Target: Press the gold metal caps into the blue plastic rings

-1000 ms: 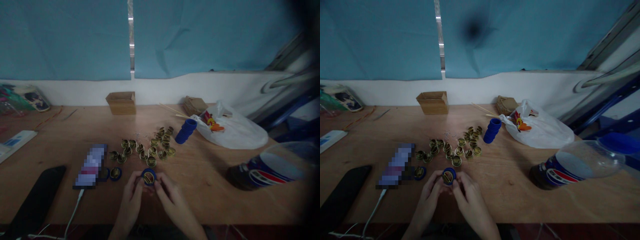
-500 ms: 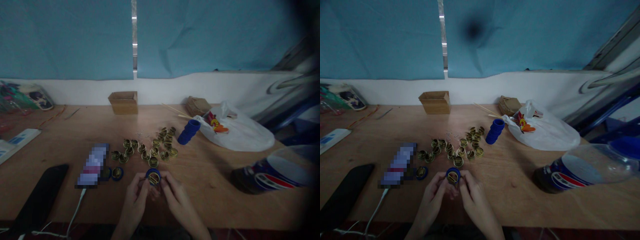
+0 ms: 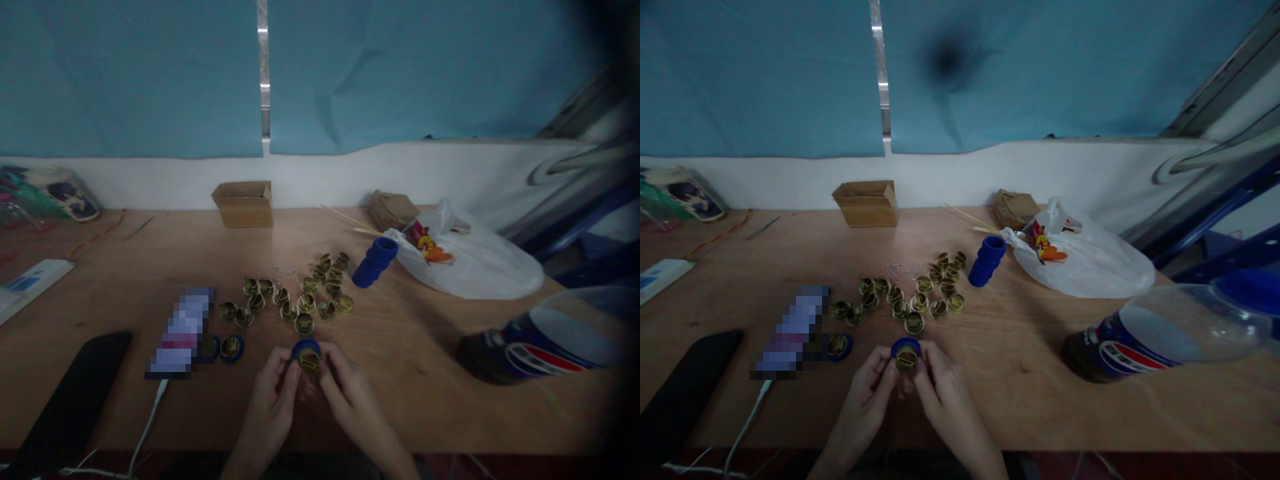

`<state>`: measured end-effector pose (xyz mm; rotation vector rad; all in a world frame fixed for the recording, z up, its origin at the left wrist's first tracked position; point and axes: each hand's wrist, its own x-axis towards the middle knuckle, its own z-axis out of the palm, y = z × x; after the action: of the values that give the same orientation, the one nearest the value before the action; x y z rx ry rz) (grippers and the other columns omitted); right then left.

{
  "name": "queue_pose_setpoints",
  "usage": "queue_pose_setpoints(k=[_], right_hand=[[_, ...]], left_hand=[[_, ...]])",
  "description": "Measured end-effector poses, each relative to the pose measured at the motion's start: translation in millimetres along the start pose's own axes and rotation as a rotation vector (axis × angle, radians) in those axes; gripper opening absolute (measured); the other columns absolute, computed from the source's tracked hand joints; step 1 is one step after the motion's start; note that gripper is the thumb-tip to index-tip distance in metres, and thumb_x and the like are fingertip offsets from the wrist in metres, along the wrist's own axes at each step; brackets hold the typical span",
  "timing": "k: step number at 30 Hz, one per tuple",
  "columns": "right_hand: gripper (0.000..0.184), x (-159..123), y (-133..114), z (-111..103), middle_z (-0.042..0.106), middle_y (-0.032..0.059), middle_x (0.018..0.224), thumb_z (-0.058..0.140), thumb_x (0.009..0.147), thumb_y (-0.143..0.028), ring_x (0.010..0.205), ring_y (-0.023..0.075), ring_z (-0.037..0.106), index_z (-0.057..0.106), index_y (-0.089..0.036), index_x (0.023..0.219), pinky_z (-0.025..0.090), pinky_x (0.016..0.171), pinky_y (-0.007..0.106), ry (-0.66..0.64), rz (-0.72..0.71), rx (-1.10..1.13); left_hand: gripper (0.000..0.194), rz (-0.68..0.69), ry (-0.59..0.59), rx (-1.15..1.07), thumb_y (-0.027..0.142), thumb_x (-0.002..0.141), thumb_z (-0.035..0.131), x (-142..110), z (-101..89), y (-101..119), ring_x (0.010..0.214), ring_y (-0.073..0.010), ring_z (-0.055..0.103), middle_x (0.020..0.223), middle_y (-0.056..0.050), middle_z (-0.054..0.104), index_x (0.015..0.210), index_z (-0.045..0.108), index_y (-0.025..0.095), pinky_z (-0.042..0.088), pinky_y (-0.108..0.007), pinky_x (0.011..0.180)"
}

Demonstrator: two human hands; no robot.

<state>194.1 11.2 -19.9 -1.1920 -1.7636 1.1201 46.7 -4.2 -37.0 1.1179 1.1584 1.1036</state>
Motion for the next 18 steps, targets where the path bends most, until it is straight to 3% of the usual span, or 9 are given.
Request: queue_pose_setpoints(k=[3, 9, 15, 18], right_hand=[[0.016, -0.5, 1.4, -0.2, 0.064, 0.0011, 0.083, 0.041, 0.097, -0.021, 0.075, 0.0147, 0.062, 0.056, -0.020, 0.102, 0.047, 0.070, 0.025, 0.011, -0.010, -0.028], [0.022, -2.7, 6.8, -1.1, 0.067, 0.0044, 0.093, 0.044, 0.095, -0.020, 0.086, 0.0179, 0.065, 0.059, -0.021, 0.110, 0.051, 0.077, 0.029, 0.057, -0.056, -0.132], [0.023, -8.5, 8.5, -2.0, 0.067, 0.0064, 0.104, 0.044, 0.096, -0.022, 0.097, 0.0193, 0.064, 0.058, -0.023, 0.114, 0.051, 0.084, 0.032, 0.102, -0.091, -0.152], [0.018, -10.1, 5.9, -0.1, 0.066, 0.0044, 0.095, 0.044, 0.096, -0.021, 0.089, 0.0177, 0.065, 0.059, -0.022, 0.106, 0.050, 0.078, 0.028, 0.123, -0.109, -0.140]], left_hand=[[0.024, 0.014, 0.031, 0.044, 0.036, 0.095, 0.044, 0.4, -0.7, 0.1, 0.071, -0.0148, 0.058, 0.081, -0.003, 0.064, 0.091, 0.059, 0.017, 0.046, -0.026, 0.067], [0.025, 0.033, 0.139, 0.084, 0.035, 0.096, 0.042, 0.9, -2.7, 2.2, 0.103, -0.0192, 0.058, 0.107, -0.005, 0.063, 0.106, 0.060, 0.021, 0.044, -0.028, 0.089], [0.022, 0.061, 0.115, 0.101, 0.036, 0.095, 0.043, 0.4, -3.4, -1.2, 0.089, -0.0178, 0.060, 0.094, -0.004, 0.063, 0.097, 0.058, 0.020, 0.047, -0.026, 0.078], [0.023, 0.059, 0.133, 0.115, 0.036, 0.095, 0.044, -0.5, -2.2, -2.3, 0.080, -0.0168, 0.060, 0.083, -0.003, 0.062, 0.089, 0.057, 0.019, 0.048, -0.025, 0.071]])
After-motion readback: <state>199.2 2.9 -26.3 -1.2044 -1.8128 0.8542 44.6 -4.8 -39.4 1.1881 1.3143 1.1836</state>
